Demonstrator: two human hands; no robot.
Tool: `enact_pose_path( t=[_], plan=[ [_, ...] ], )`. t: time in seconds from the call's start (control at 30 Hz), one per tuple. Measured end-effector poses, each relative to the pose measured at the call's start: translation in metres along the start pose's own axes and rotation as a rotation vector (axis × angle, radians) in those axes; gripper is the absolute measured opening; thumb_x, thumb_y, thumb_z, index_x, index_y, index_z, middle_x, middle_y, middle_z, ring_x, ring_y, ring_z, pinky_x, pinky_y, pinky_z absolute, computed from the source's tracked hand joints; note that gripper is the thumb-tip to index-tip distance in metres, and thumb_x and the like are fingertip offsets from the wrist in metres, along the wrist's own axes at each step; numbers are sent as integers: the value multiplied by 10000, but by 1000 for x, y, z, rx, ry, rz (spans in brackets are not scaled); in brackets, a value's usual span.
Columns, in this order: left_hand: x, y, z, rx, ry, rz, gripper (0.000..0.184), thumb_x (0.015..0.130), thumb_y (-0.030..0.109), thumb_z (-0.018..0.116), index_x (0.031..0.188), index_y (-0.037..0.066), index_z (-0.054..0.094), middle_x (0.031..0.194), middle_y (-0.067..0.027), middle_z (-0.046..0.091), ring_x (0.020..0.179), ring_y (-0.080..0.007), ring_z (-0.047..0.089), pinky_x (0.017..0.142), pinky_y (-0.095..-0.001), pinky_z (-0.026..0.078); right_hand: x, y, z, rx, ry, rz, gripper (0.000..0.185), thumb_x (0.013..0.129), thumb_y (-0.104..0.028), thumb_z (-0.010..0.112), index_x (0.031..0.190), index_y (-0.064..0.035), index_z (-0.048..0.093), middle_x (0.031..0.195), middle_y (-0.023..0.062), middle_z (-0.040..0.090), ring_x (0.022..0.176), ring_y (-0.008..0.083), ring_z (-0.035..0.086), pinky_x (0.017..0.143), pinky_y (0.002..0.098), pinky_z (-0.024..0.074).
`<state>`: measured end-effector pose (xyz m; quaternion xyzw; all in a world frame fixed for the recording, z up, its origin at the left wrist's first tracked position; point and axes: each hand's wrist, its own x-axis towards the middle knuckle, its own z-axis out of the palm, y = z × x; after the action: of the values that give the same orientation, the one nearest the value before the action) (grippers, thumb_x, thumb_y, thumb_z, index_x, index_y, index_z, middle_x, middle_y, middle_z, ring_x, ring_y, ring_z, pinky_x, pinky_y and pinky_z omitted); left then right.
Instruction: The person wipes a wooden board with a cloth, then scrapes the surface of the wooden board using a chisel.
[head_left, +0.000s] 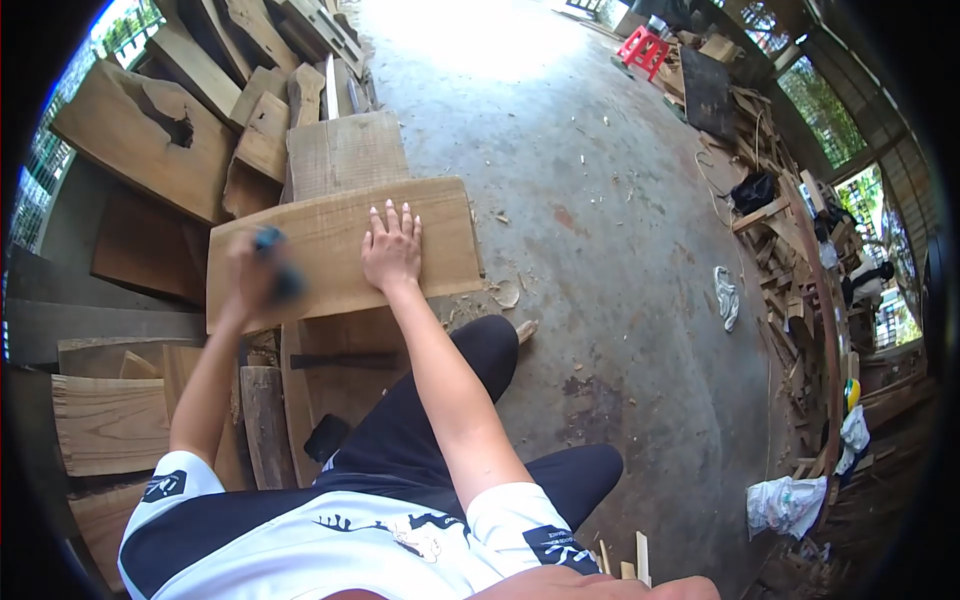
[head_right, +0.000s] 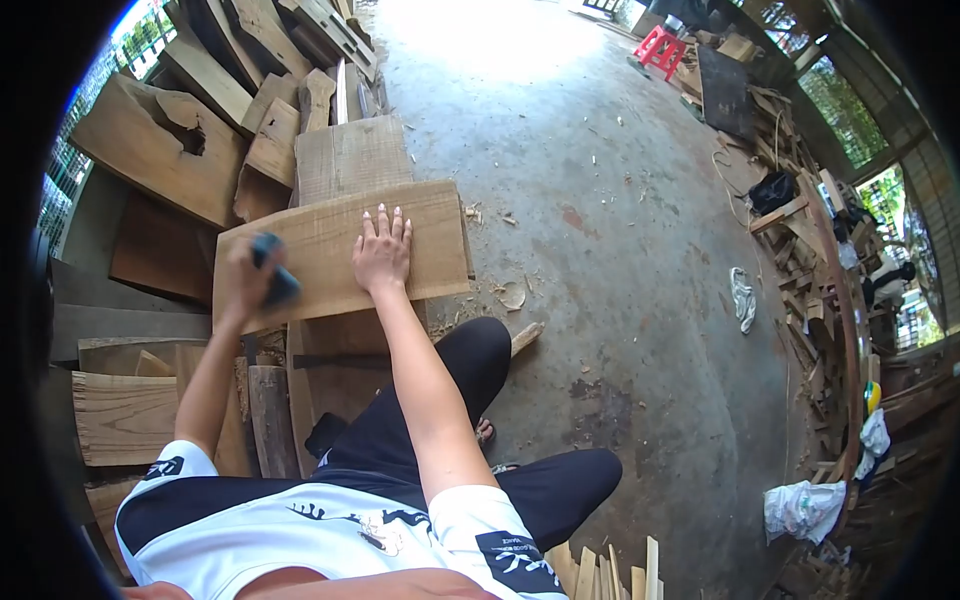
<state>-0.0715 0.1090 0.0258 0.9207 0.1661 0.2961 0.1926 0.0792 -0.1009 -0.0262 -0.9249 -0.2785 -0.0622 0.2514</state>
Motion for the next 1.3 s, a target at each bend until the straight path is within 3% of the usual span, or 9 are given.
enact_pose_path(
  t=[0.07,0.1,0.3,0.47,0.57,0.77,0.9,1.03,1.3],
  plan=[
    [-32,43,0,129,-350,222,370,886,331,756,1112,64,636,1010,-214,621,964,-426,645,841,-509,519,0,2,-1,-21,24,-12,509,999,-332,510,1471,-144,547,1587,132,425,1497,369,315,1252,512,201],
    [-36,16,8,115,-204,317,361,881,318,762,1124,79,642,1024,-207,619,955,-419,642,839,-500,523,-1,3,1,-10,37,-22,509,999,-330,509,1470,-143,548,1586,133,428,1498,371,314,1252,509,202],
    [20,-121,-40,476,66,-188,370,955,425,672,1141,118,587,1001,-176,632,932,-426,675,732,-534,554,0,1,-5,-16,5,-17,513,996,-329,512,1472,-138,543,1591,135,424,1500,374,314,1253,508,201],
    [10,-3,-27,98,121,220,336,871,285,788,1068,59,636,1014,-177,639,895,-386,658,785,-468,539,0,1,-4,-9,6,-7,511,993,-333,513,1465,-141,546,1596,119,415,1503,357,306,1257,509,189],
    [-37,27,-1,1,-309,313,386,817,263,826,1073,48,633,1026,-185,625,950,-400,647,835,-474,531,-1,2,-5,-8,21,-20,504,993,-327,519,1463,-149,552,1597,130,422,1504,362,315,1254,500,203],
    [27,-107,-30,360,53,-111,361,918,385,726,1053,64,631,1002,-187,641,905,-413,652,755,-519,527,0,2,-3,-18,22,-20,522,990,-336,516,1472,-137,544,1589,122,427,1500,357,315,1256,505,195],
    [26,-65,-28,263,187,-116,392,901,377,743,1091,53,629,1005,-189,645,938,-418,650,799,-492,537,1,4,-2,-20,10,-29,520,992,-340,517,1471,-140,546,1590,122,424,1495,356,321,1255,501,201],
    [-25,27,-10,-49,-353,243,395,830,306,818,1077,41,660,1017,-172,660,965,-408,659,840,-465,542,0,4,-2,-17,17,-33,514,995,-339,517,1471,-145,547,1593,122,420,1499,358,315,1255,504,198],
    [34,-116,-38,373,154,-155,352,890,384,750,1070,100,649,984,-179,651,950,-412,665,779,-511,549,2,1,-6,-31,17,-31,514,996,-331,522,1479,-155,538,1597,120,421,1503,354,316,1254,497,202]
  ],
)
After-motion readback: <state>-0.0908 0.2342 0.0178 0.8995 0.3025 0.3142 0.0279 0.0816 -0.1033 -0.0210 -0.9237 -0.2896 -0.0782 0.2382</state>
